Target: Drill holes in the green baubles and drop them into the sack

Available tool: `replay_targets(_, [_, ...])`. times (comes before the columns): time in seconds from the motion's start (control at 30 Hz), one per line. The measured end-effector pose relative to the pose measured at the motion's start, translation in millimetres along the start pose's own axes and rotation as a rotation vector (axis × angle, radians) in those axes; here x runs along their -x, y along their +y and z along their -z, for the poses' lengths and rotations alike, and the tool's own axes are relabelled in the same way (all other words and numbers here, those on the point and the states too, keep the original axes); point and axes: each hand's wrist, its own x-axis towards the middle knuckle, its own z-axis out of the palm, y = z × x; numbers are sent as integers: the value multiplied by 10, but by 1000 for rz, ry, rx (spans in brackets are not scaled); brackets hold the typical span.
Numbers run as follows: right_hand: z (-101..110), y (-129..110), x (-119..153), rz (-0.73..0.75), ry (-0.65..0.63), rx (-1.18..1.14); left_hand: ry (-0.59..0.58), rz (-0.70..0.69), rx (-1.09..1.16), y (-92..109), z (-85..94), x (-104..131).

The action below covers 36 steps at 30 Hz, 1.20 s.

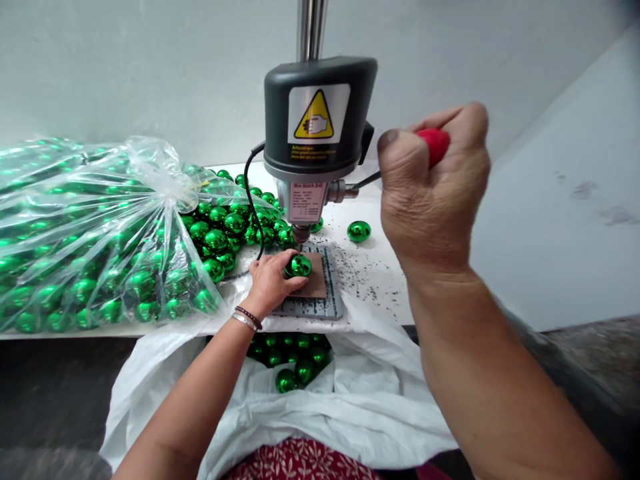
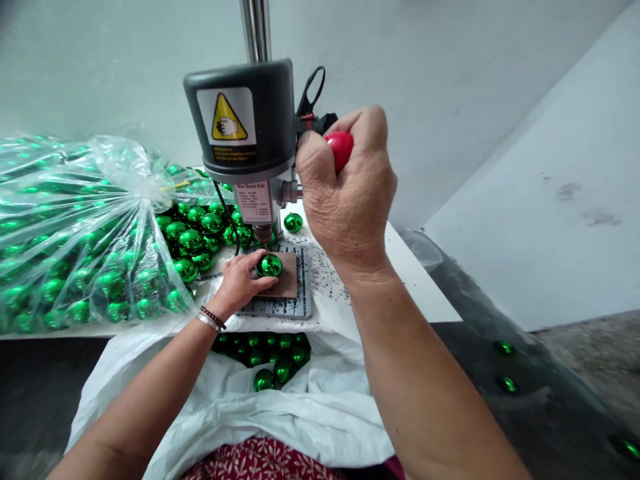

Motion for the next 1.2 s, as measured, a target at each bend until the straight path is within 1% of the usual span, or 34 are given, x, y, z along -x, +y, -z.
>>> replay_targets(0.17, [15,42,67,45,17,22,-21,66,69,1,-22,-6])
replay_targets(0.43, [79,61,180,82,33,41,-18,82,59,15,-34,18])
replay_targets(0.7, [149,62,244,89,-6,85,-17,59,72,-19,-56,20])
replay_targets(0.87, [156,71,263,94,-12,90,-32,63,63,-26,-60,20])
replay_targets(0.97, [148,107,282,153,6,104,-29,66,48,-27,-65,22])
replay_targets(1.1, [129,172,351,256,70,111,-13,71,50,-34,-83,28])
replay_targets(1.2, [110,217,436,259,108,104,-11,78,72,-46,-98,33])
